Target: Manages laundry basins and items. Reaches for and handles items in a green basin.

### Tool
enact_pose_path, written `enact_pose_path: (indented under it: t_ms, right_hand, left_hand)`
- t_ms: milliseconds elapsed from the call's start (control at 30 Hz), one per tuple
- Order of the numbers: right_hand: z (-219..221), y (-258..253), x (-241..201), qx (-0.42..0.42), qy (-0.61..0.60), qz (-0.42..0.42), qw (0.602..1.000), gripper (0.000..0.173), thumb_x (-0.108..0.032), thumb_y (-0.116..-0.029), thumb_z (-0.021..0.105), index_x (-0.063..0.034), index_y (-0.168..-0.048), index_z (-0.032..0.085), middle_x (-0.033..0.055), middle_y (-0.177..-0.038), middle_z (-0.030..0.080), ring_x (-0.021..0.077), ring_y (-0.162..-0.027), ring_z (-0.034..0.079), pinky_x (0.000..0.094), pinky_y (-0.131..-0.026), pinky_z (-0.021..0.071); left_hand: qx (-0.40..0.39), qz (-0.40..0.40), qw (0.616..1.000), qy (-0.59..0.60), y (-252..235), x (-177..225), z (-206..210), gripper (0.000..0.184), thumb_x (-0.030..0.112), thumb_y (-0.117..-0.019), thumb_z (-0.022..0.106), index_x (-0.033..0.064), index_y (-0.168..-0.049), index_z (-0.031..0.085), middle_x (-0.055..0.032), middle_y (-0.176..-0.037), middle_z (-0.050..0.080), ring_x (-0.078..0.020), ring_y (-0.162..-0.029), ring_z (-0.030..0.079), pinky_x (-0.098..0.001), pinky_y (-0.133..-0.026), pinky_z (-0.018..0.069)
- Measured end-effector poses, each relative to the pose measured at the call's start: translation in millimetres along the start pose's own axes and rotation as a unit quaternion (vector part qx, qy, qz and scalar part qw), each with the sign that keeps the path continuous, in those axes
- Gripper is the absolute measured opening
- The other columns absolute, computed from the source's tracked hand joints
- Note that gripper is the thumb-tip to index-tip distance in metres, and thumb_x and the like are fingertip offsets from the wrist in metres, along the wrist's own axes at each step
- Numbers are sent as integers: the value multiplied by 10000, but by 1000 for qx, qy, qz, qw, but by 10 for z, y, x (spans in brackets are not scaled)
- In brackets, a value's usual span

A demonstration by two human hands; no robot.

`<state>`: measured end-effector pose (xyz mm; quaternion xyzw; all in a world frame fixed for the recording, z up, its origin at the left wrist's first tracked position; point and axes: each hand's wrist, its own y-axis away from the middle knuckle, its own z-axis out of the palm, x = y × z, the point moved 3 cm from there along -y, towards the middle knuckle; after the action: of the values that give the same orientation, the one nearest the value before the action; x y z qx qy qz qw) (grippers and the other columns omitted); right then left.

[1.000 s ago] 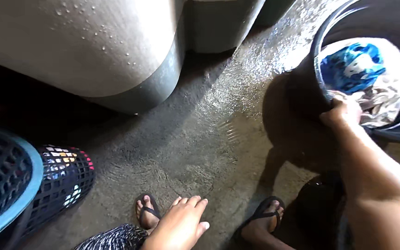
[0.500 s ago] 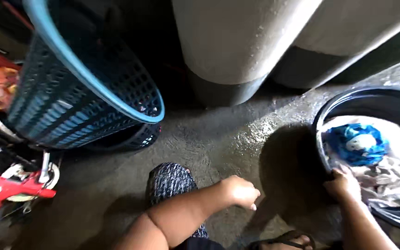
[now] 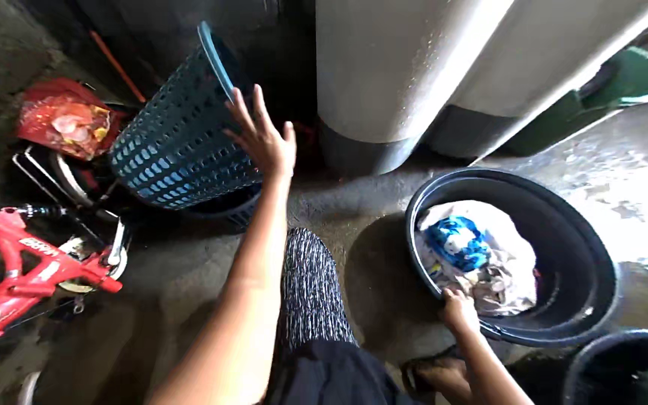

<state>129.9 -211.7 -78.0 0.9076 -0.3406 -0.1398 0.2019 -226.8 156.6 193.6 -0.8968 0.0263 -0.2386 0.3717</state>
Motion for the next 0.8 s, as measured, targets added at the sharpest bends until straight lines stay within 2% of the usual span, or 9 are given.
enact_pose_path:
  t_ms: [67,133,200,267,333,433,500,633,800]
  right_hand:
    - [99,161,-20,-10,12,-6,1000,547,-40,-811,772,-26,-1339,630,285,-1431,525,513,-1365,444,660,-1052,443]
    - [172,281,-38,-13,25,-16,999,509,-50,-828,765,-41,-1323,646,275,-1429,533,511,-1361,450,659,-1039,453]
    - [263,392,-24,-14,36,-23,999,512,-74,-839,766,-51,-1336,646,270,-1441,530,510,-1359,455,651,-1042,456]
    - [311,502,-20,-18,48,-29,998,471,-114,-872,755,-55,-1328,652,264,-1439,536,502,-1356,462,646,-1036,458]
    - [328,579,-32,-33,65,-35,997,450,-130,-873,751,-70,-1310,665,253,-1422,554,496,-1349,473,650,-1009,475]
    - [387,687,-109,-67,91,-45,993,473,-164,-852,765,-91,-1309,667,230,-1411,570,475,-1347,483,649,-993,483]
    - [395,719,-172,-77,95,-44,992,464,-172,-852,762,-91,-1300,672,223,-1409,577,470,-1353,483,645,-996,485]
    - [415,731,-206,-77,70,-37,994,503,-163,-827,775,-66,-1305,652,226,-1403,576,477,-1355,476,652,-979,492]
    - [386,725,-181,-74,23,-32,997,628,-137,-804,794,-35,-1385,580,250,-1441,535,482,-1382,447,655,-1005,476]
  left_hand:
    - [22,-22,999,-36,-121,-268,-36,915,225,-808,732,236,-1617,305,-190,-1696,152,-485,-1545,108,-781,-1127,126]
    - [36,-114,993,-16,-139,-470,-238,1024,149,-749,761,206,-1633,248,-184,-1704,113,-490,-1542,101,-790,-1084,204]
    - [48,-249,966,57,-45,-738,-532,1029,164,-791,759,115,-1639,177,-217,-1688,128,-433,-1541,157,-651,-1157,280]
    - [51,-315,938,137,158,-1003,-782,893,132,-866,696,49,-1616,220,-238,-1662,209,-382,-1508,277,-484,-1185,322]
    - [36,-305,941,142,333,-1199,-976,702,84,-921,608,35,-1573,355,-212,-1570,428,-316,-1402,486,-433,-1130,415]
    - [31,-287,946,147,420,-1540,-1294,500,175,-964,603,3,-1428,531,-214,-1297,649,-298,-1184,644,-485,-1023,500]
    - [80,-305,918,242,438,-1696,-1595,480,212,-945,658,-12,-1357,556,-176,-1214,664,-223,-1065,672,-423,-938,561]
    - [114,-347,804,469,481,-1724,-2196,529,123,-962,658,80,-1434,423,-104,-1209,612,-193,-938,678,-396,-775,613]
    - [24,-343,777,526,365,-1350,-2302,337,94,-980,577,105,-1307,496,-79,-1069,657,-203,-889,690,-391,-759,607]
